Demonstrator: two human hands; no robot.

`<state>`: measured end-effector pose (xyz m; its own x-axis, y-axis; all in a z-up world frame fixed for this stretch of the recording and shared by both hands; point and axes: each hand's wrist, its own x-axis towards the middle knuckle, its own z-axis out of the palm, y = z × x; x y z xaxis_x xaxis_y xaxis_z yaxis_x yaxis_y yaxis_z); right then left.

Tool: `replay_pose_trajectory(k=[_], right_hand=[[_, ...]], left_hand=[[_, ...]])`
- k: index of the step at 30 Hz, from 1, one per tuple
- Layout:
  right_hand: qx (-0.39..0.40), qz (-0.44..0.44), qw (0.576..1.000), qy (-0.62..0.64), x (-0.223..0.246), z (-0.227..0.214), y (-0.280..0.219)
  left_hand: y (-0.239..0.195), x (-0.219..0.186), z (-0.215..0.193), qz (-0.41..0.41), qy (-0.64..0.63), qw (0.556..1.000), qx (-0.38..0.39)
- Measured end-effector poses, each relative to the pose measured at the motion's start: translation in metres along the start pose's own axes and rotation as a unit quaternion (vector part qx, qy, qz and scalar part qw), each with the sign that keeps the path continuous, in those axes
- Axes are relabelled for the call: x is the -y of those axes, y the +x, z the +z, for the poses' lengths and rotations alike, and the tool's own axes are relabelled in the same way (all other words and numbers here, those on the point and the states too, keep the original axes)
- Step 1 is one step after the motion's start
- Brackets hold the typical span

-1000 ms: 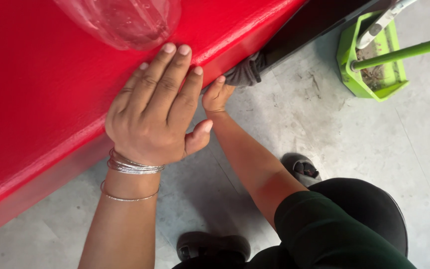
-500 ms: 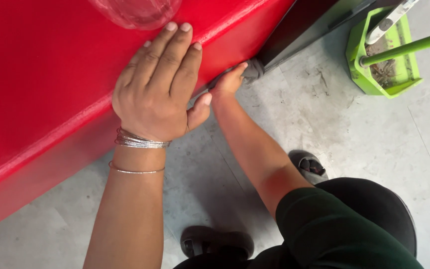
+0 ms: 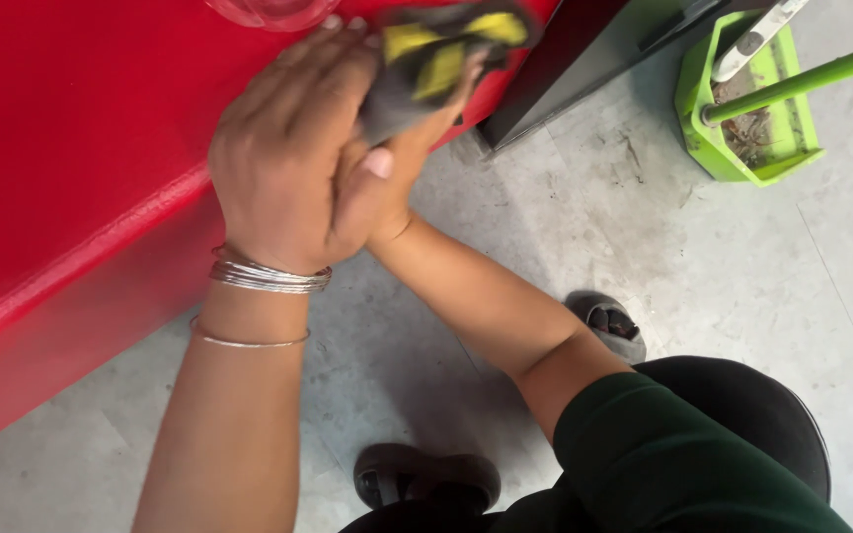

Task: The person wipes a red surface with a cloth, repeatedly spraying it with a spray bottle and scrubbing different areas. The person moves along the surface, cleaning edges and corners while maintaining contact with the cloth.

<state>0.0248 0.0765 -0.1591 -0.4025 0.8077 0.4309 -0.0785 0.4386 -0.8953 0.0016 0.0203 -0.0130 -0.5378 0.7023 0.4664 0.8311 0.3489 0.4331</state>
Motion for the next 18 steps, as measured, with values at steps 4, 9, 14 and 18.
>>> replay_pose_trajectory(k=[4,9,14,18], right_hand=[[0.105,-0.065,0.992,-0.035,-0.011,0.004,-0.034],[0.316,-0.111,0.942,-0.013,-0.026,-0.004,-0.062],[0.187,-0.386,0.901,-0.061,-0.033,0.018,-0.096],[0.224,-0.434,0.871,-0.058,-0.034,0.017,-0.095]], left_hand=[[-0.006,-0.004,-0.014,-0.030,-0.098,0.994,-0.036],[-0.037,-0.004,-0.026,-0.043,0.034,0.998,-0.044],[-0.081,0.006,-0.048,-0.060,0.197,0.978,-0.024],[-0.091,0.005,-0.051,-0.080,0.216,0.973,-0.030]])
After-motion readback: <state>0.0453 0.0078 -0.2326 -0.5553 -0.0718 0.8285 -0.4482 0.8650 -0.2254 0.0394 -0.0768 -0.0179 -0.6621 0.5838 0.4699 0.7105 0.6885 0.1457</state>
